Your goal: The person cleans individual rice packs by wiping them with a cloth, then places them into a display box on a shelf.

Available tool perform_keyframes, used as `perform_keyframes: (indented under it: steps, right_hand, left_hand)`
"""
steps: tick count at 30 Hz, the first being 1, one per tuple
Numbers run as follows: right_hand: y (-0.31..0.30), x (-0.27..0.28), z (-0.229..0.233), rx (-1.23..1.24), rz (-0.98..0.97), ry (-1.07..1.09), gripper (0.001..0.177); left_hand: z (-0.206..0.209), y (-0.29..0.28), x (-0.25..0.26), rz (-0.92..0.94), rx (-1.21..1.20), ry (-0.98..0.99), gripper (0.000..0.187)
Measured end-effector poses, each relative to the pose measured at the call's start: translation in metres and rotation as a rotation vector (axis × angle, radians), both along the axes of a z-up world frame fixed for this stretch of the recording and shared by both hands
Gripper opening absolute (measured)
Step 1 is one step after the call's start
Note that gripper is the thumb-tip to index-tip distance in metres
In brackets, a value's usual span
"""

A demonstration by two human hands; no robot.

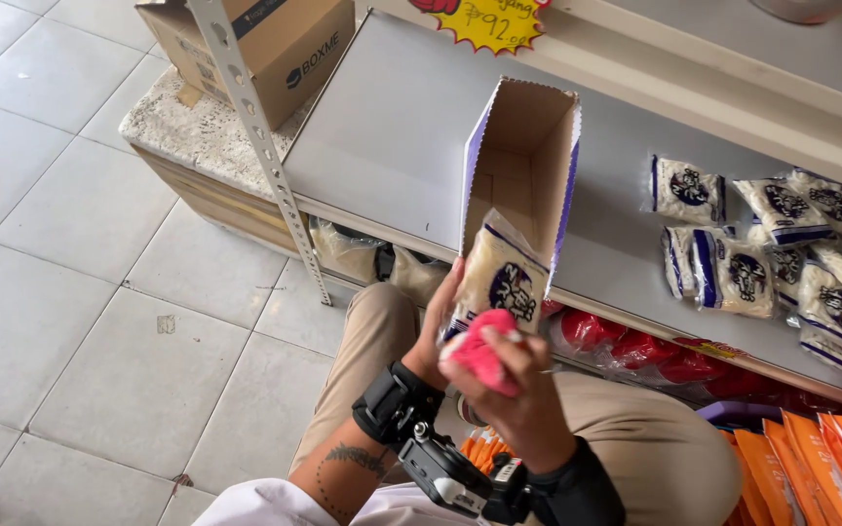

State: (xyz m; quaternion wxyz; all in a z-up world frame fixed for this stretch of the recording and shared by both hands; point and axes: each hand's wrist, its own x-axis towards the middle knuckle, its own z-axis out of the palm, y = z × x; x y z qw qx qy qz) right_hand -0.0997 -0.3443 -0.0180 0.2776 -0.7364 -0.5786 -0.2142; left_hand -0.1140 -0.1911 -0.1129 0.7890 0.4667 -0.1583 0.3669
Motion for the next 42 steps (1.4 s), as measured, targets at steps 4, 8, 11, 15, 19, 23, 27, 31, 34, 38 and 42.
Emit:
perform_keyframes:
  steps: [4, 8, 11, 15, 19, 23, 27, 31, 34, 38, 42]
  right_hand:
    - [0.016, 0.006, 0.022, -0.038, 0.075, 0.040, 0.059]
    - [0.014, 0.044, 0.030, 0.055, -0.022, 0.204, 0.060]
    - [0.008, 0.055, 0.021, 0.092, -0.070, 0.264, 0.061]
    - [0.000, 0.031, -0.004, 0.063, -0.011, 0.230, 0.062]
    - [-0.006, 0.019, -0.028, -0.032, 0.082, 0.248, 0.061]
    - [-0.006, 0.056, -0.028, 0.037, -0.026, 0.225, 0.061]
    - [-0.006, 0.064, -0.007, 0.092, -0.154, 0.322, 0.059]
    - [-0.007, 0.032, -0.015, 0.068, -0.105, 0.312, 0.057]
    - [-0.006, 0.016, -0.020, 0.048, -0.023, 0.300, 0.054]
    - [0.002, 0.039, -0.016, 0.126, -0.052, 0.304, 0.053]
    - [-0.003, 0.079, -0.027, 0.208, -0.286, 0.472, 0.044]
  left_hand:
    - [0.014, -0.001, 0.000, -0.990, -0.800, 0.003, 0.065]
    - [0.063, 0.003, -0.026, -1.049, -1.239, 0.235, 0.068]
    - [0.092, 0.001, -0.030, -0.812, -0.617, 0.404, 0.069]
    - [0.031, 0.013, -0.008, -0.846, -0.772, 0.250, 0.067]
    - [0.013, 0.022, -0.008, -1.015, -0.802, 0.231, 0.077]
    - [0.027, 0.006, -0.009, -0.841, -0.815, 0.388, 0.060]
    - [0.003, 0.001, -0.013, -0.815, -0.698, 0.501, 0.060]
    - [-0.052, 0.008, -0.006, -0.871, -0.786, 0.506, 0.051]
    - [-0.009, 0.011, -0.010, -0.848, -0.916, 0.520, 0.053]
    - [-0.074, 0.008, -0.014, -0.879, -0.782, 0.380, 0.055]
    - [0.056, 0.009, -0.032, -0.708, -0.585, 0.420, 0.093]
